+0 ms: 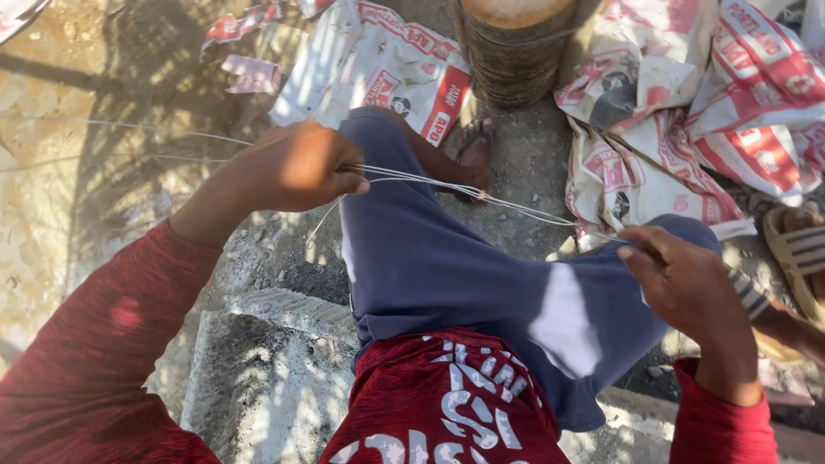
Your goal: Measure and tie construction wire while working on a concrete structure.
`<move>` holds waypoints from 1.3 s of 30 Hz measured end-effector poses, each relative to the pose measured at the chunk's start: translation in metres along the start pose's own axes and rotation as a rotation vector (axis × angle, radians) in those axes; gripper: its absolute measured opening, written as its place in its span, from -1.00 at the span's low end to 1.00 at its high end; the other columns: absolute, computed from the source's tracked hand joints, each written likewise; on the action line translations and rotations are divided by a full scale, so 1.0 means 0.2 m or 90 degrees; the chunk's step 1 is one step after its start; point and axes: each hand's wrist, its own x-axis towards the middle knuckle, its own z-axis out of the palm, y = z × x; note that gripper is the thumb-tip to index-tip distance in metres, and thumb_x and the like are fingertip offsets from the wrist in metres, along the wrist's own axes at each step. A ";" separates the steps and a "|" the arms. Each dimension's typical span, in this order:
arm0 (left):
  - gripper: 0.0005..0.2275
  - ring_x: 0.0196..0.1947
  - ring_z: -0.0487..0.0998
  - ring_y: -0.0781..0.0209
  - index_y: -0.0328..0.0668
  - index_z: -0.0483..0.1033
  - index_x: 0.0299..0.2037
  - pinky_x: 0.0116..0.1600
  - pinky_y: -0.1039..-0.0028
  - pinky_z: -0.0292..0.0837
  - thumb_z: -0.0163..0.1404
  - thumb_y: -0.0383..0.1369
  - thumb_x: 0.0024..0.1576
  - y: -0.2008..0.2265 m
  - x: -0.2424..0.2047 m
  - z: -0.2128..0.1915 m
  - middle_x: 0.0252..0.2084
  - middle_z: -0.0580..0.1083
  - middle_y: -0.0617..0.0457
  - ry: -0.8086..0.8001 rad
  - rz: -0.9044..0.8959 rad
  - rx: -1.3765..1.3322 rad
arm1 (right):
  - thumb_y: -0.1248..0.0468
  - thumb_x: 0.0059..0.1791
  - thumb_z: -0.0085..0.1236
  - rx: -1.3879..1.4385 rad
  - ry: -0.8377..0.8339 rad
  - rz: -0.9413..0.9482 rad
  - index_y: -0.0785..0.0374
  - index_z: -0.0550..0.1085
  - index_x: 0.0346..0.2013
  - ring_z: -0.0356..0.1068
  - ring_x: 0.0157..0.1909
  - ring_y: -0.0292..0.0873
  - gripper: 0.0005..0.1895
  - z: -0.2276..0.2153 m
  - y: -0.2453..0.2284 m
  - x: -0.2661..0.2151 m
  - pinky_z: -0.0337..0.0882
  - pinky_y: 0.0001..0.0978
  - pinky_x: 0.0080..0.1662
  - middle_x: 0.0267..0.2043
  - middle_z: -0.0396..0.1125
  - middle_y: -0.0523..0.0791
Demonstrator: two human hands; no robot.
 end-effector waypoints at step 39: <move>-0.88 -0.51 0.64 -0.04 -0.22 0.45 -0.41 -0.45 0.19 0.47 0.00 -0.39 0.14 0.11 0.34 0.52 -0.60 0.52 -0.08 0.115 0.269 0.183 | 0.39 0.06 0.21 -0.030 0.268 -0.414 0.14 0.51 0.13 0.42 -0.35 -0.07 -0.66 0.51 -0.34 0.04 0.40 -0.22 -0.30 -0.28 0.39 -0.08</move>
